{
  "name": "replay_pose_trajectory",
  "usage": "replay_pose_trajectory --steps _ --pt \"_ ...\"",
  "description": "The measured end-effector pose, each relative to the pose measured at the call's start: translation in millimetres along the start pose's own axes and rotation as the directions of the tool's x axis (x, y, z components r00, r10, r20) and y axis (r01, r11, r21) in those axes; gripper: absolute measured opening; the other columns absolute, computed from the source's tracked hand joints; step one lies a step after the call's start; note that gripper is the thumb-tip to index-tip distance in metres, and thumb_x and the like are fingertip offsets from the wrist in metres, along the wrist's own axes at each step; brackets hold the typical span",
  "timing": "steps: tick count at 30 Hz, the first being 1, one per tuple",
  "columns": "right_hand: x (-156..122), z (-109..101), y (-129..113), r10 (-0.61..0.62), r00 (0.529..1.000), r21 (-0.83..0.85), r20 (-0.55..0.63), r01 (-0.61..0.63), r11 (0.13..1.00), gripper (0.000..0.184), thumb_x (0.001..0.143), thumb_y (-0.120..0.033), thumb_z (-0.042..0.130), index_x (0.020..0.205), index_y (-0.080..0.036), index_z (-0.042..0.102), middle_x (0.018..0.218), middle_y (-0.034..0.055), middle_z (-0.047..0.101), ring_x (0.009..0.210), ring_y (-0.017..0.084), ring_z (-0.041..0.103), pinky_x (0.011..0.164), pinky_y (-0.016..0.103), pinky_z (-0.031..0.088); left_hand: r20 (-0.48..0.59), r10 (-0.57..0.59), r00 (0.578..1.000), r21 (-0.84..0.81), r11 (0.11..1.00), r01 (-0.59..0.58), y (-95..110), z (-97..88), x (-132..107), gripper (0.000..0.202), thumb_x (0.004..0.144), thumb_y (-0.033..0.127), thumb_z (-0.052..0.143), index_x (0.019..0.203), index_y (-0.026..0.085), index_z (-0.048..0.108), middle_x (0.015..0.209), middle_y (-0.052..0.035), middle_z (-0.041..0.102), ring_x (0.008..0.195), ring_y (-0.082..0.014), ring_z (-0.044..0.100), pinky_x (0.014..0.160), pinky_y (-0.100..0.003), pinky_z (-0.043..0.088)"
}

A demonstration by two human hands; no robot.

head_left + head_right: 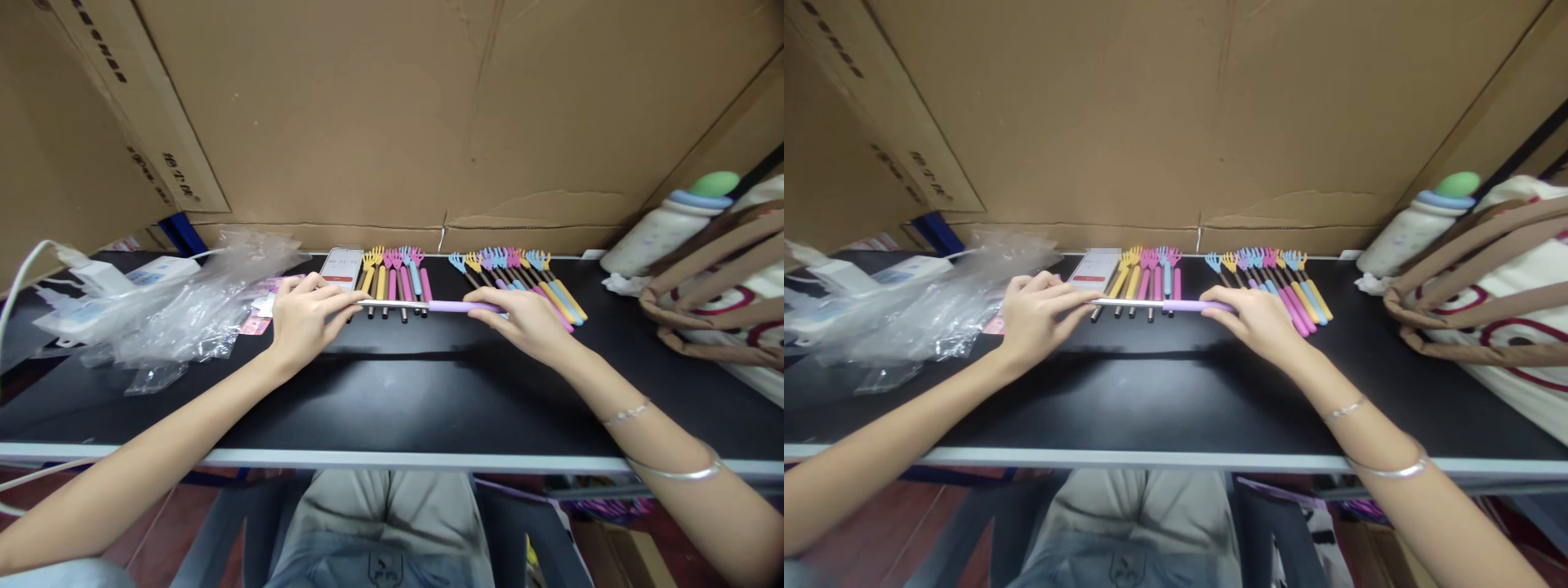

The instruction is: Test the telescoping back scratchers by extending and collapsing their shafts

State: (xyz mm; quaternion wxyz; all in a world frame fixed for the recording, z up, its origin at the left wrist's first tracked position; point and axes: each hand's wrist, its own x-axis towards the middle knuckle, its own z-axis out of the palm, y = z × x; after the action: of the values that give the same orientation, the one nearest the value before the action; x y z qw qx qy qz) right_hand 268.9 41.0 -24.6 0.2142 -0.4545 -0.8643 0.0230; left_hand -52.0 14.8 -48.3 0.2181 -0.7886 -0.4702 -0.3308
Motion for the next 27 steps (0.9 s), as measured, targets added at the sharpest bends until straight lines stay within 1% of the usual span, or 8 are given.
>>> replay_pose_trajectory --steps 5,8,13,18,21,23,25,27 --pt "0.4 -2.2 -3.8 0.053 0.994 0.046 0.097 -0.058 0.997 0.037 0.092 -0.049 0.037 0.094 -0.023 0.063 0.061 -0.0002 0.060 0.056 0.015 0.053 0.054 0.026 0.032 -0.004 0.004 1.000 -0.001 1.000 -0.004 0.0 -0.3 -0.2 0.025 0.092 0.040 0.049 0.101 0.034 0.071 0.084 -0.0002 0.073 0.079 -0.0210 0.054 0.075 -0.038 0.031" --pt "1.0 -1.4 -3.9 0.049 0.987 0.096 0.154 -0.065 0.993 0.037 0.092 -0.048 0.038 0.089 -0.021 0.062 0.057 -0.0012 0.056 0.052 0.013 0.050 0.053 0.025 0.032 -0.009 0.014 1.000 -0.009 1.000 -0.014 -0.2 2.4 -0.1 0.023 0.092 0.038 0.050 0.102 0.034 0.071 0.085 0.0004 0.073 0.080 -0.0202 0.054 0.076 -0.039 0.030" --pt "1.8 4.1 -3.0 0.033 0.995 0.121 0.095 -0.044 0.992 0.035 0.092 -0.048 0.039 0.092 -0.020 0.061 0.059 -0.0011 0.055 0.054 0.013 0.049 0.055 0.025 0.033 -0.057 -0.001 0.998 0.003 1.000 0.001 1.2 7.0 1.8 0.021 0.091 0.037 0.052 0.100 0.030 0.070 0.085 -0.0004 0.072 0.087 -0.0207 0.054 0.081 -0.039 0.029" --pt "2.1 3.9 -3.7 0.015 0.999 0.147 0.047 -0.022 0.989 0.032 0.092 -0.046 0.040 0.090 -0.020 0.059 0.062 -0.0008 0.056 0.055 0.013 0.051 0.055 0.025 0.034 -0.031 0.001 1.000 0.014 1.000 -0.001 2.7 5.6 4.4 0.020 0.091 0.036 0.052 0.102 0.031 0.068 0.102 -0.0011 0.069 0.101 -0.0236 0.051 0.086 -0.041 0.028" --pt "1.7 -1.4 -2.7 0.003 1.000 0.156 0.018 -0.006 0.988 0.030 0.091 -0.045 0.042 0.090 -0.020 0.058 0.064 -0.0008 0.056 0.056 0.013 0.051 0.055 0.024 0.034 -0.048 0.003 0.999 0.021 1.000 -0.002 1.3 2.9 6.1 0.022 0.091 0.036 0.052 0.107 0.031 0.066 0.108 -0.0021 0.066 0.106 -0.0243 0.050 0.089 -0.041 0.030" --pt "1.4 -5.7 -0.5 0.012 1.000 0.129 -0.010 -0.011 0.992 0.028 0.091 -0.045 0.043 0.089 -0.021 0.058 0.064 -0.0008 0.056 0.056 0.013 0.049 0.055 0.024 0.033 -0.067 -0.036 0.997 0.013 0.999 0.037 -2.4 1.2 7.6 0.022 0.091 0.036 0.052 0.108 0.030 0.065 0.111 -0.0030 0.065 0.109 -0.0252 0.049 0.091 -0.041 0.032" --pt "1.0 -9.3 2.5 0.022 0.999 0.096 -0.038 -0.018 0.995 0.027 0.090 -0.045 0.045 0.088 -0.021 0.058 0.066 -0.0008 0.057 0.056 0.012 0.048 0.054 0.024 0.032 -0.065 -0.113 0.991 -0.018 0.993 0.113 -8.7 0.2 9.0 0.023 0.090 0.038 0.052 0.108 0.029 0.064 0.114 -0.0034 0.063 0.110 -0.0260 0.049 0.092 -0.041 0.033" --pt "0.7 -11.6 5.3 0.024 0.999 0.081 -0.049 -0.020 0.997 0.027 0.089 -0.045 0.046 0.087 -0.021 0.059 0.067 -0.0008 0.057 0.057 0.012 0.047 0.054 0.024 0.031 0.001 -0.193 0.981 -0.114 0.975 0.192 -16.1 0.5 10.1 0.026 0.091 0.039 0.049 0.111 0.028 0.062 0.115 -0.0041 0.063 0.108 -0.0252 0.051 0.090 -0.040 0.037"
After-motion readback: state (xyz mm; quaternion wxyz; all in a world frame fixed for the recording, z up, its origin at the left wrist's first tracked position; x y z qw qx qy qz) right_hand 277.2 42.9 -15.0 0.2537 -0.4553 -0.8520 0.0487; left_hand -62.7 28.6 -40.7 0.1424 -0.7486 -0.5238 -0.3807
